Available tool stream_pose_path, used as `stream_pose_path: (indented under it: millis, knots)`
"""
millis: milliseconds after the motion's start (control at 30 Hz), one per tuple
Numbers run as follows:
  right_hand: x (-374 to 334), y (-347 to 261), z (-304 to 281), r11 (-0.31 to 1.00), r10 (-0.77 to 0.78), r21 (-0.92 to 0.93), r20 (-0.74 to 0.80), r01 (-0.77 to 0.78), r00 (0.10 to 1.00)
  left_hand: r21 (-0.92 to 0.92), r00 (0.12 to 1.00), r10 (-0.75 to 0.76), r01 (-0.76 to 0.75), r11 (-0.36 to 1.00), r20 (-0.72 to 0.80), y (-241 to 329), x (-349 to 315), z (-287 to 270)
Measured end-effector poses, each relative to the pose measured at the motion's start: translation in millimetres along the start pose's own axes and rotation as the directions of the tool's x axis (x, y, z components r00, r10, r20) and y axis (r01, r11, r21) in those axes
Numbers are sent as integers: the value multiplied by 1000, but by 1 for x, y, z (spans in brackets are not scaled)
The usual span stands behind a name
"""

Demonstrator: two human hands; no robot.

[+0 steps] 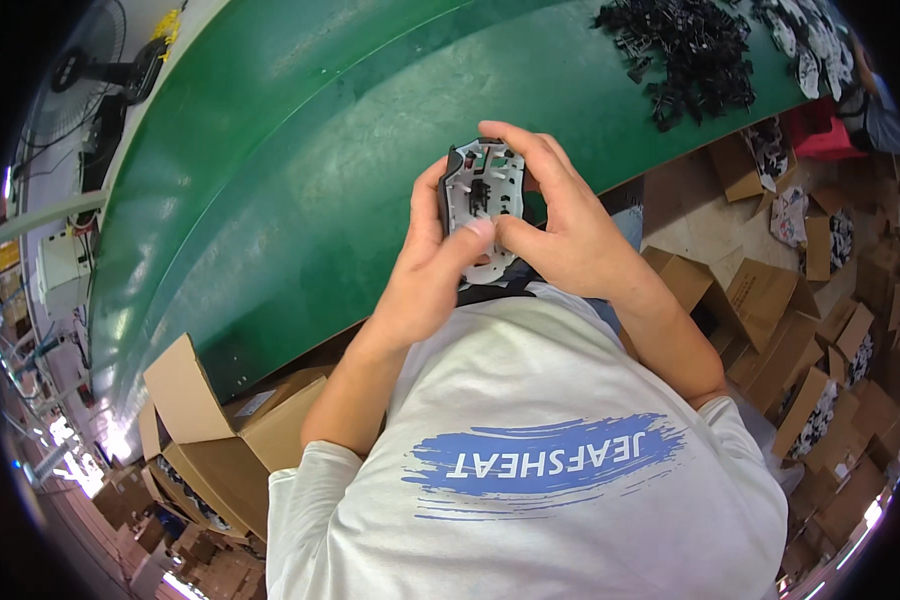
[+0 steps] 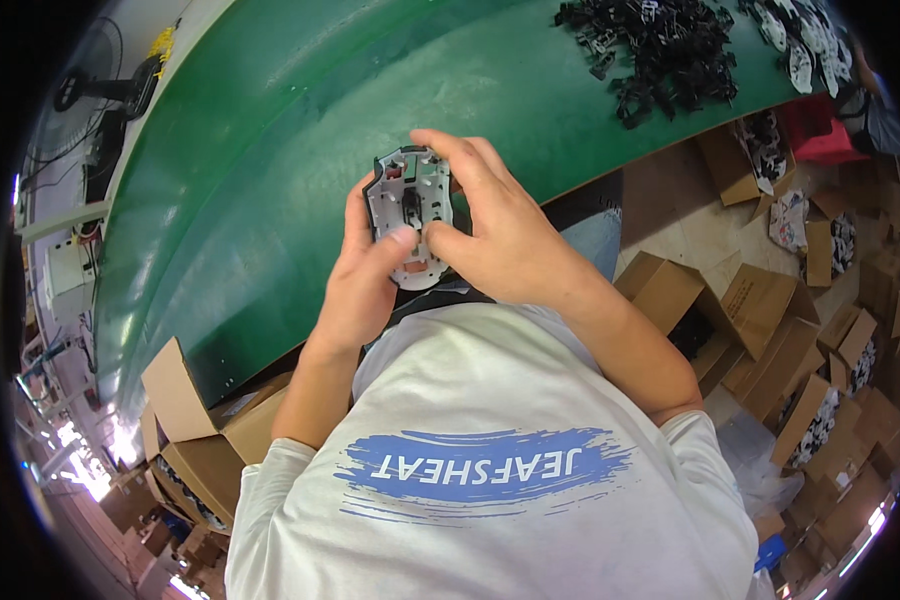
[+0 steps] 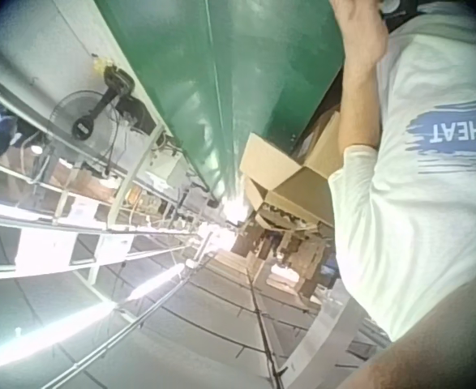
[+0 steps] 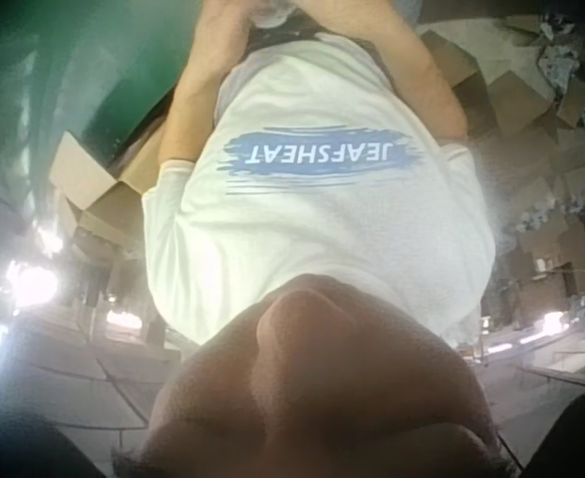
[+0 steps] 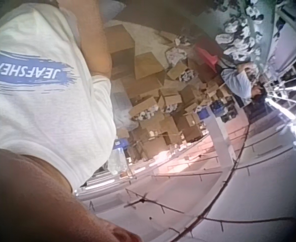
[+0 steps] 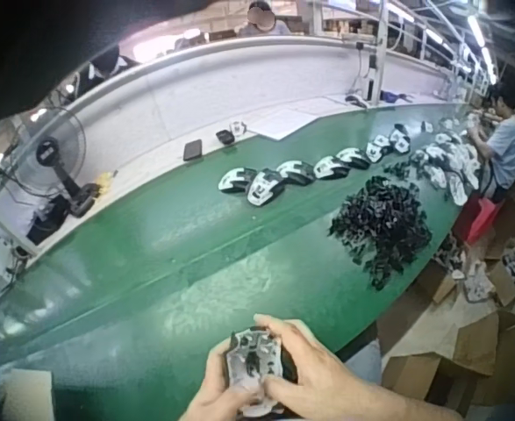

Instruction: The person assembles computer mouse casings by taking mouse shells from a box, inserting small black plastic components into each shell by hand, and placing the assembled shells onto a conveyor.

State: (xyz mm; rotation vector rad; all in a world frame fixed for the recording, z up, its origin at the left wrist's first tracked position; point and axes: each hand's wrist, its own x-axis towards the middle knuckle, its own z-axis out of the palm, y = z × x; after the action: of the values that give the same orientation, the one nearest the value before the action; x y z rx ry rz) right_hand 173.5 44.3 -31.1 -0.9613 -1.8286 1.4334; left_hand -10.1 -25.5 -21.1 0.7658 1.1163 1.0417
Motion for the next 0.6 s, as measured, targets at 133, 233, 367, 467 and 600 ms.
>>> stream_pose_path:
  millis: [133,233,367,467,600]
  knots:
    - [2,-3,3,995,12,101,116,-24,993,-234,995,-60,38,972,-86,10,-12,-4]
    - [-1,-12,-17,912,110,350,294,-214,950,-276,983,15,-66,959,-183,12,-32,-24]
    - [-4,31,-37,993,85,-71,-167,-98,982,-443,930,233,-343,828,-285,36,-85,-73]
    - [-7,59,-49,967,72,-214,-284,-137,956,-293,781,402,-573,765,-477,62,-160,-129]
    - [4,48,-29,851,-102,-525,-174,-5,979,72,611,573,-647,759,-547,85,-309,-203]
